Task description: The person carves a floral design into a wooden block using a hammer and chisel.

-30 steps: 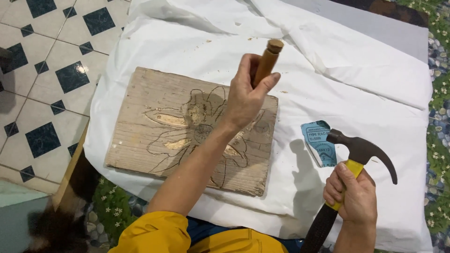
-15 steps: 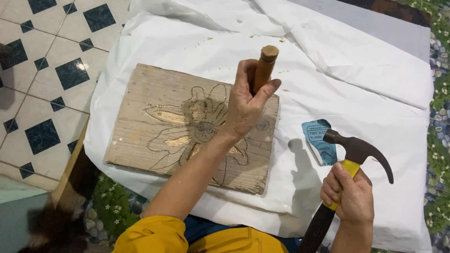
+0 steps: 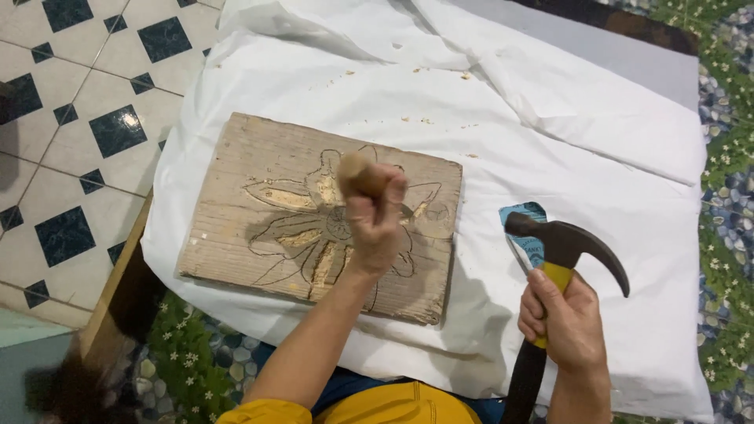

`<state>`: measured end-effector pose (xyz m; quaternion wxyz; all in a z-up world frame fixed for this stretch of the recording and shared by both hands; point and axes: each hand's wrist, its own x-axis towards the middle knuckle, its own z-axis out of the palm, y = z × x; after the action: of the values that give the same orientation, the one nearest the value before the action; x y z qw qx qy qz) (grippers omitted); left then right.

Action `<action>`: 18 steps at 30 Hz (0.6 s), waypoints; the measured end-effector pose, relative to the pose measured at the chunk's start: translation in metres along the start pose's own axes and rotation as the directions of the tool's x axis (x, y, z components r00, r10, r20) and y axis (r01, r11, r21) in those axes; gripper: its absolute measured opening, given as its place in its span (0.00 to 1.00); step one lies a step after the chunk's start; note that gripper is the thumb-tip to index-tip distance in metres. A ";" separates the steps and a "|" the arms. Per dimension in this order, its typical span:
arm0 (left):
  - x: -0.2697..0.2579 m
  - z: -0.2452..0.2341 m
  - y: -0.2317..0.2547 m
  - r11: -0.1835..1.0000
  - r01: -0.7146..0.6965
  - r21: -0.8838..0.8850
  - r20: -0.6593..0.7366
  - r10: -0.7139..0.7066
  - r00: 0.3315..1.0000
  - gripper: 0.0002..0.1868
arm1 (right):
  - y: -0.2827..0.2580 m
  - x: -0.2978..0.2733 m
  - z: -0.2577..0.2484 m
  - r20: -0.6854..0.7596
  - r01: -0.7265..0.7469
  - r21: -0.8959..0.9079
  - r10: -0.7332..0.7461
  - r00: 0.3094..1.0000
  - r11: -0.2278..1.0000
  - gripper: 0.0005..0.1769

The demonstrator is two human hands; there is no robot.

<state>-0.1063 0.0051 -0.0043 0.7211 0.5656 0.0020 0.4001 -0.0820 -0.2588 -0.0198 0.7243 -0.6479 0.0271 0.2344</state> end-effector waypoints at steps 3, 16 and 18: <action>-0.008 -0.006 0.001 0.998 -0.015 0.059 -0.269 0.030 0.963 0.06 | -0.006 -0.004 0.010 0.055 0.023 -0.018 -0.022 0.998 1.000 0.07; 0.001 -0.042 0.001 0.845 0.115 -0.522 -0.401 -0.362 0.842 0.10 | 0.003 -0.015 0.023 -0.014 -0.005 0.028 0.006 1.000 1.000 0.07; 0.004 -0.041 0.003 0.859 0.094 -0.503 -0.399 -0.328 0.856 0.10 | 0.007 -0.014 0.017 -0.041 -0.025 0.021 0.026 0.999 0.999 0.08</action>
<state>-0.1240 0.0404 -0.0152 0.8533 0.2571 0.1450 0.4298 -0.1016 -0.2461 -0.0188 0.7271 -0.6447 0.0527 0.2300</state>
